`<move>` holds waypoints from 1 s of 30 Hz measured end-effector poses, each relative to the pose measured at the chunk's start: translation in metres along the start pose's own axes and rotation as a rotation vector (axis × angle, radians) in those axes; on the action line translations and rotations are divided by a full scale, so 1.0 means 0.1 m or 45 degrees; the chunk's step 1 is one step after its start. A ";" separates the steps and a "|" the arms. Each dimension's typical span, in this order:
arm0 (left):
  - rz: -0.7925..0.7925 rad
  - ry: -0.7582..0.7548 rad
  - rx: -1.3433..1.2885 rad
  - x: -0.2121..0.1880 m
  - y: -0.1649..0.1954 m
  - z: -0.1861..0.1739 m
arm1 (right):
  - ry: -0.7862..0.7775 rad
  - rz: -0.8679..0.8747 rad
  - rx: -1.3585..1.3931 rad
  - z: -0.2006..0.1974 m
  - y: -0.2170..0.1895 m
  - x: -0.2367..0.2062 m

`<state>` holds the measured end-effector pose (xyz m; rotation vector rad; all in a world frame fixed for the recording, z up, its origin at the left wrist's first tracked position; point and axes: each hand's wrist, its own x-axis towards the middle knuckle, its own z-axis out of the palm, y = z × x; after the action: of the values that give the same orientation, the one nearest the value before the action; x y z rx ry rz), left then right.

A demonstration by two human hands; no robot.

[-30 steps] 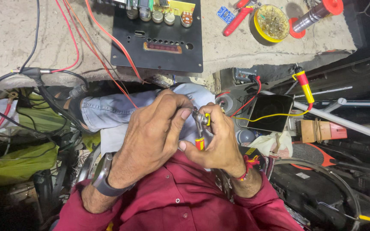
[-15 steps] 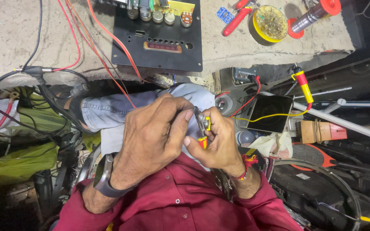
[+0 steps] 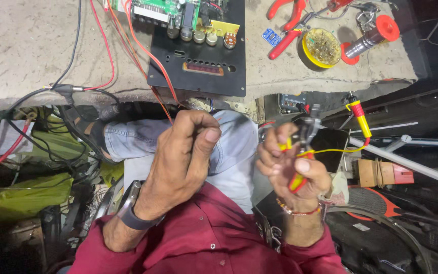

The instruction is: The person strips the insulation from red and black wires using pliers, then solders the exposed ends to a small circuit board using a soldering iron and solder wire. The person repeats the process for another wire and board.

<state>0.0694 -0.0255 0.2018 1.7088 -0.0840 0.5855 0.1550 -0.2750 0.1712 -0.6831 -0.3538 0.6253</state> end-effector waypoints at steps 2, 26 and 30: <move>-0.056 -0.020 -0.017 -0.02 -0.01 0.01 | -0.070 0.188 0.153 0.07 0.14 0.01; -0.115 -0.022 0.081 0.08 0.06 -0.03 | -0.177 -0.130 -2.001 0.67 0.14 0.22; 0.006 -0.035 0.178 0.11 0.05 -0.03 | -0.233 -0.265 -2.024 0.65 0.09 0.26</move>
<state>0.0758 -0.0205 0.2108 1.8528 -0.0683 0.5827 0.1387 -0.2221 0.2151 -2.0644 -1.1016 0.0802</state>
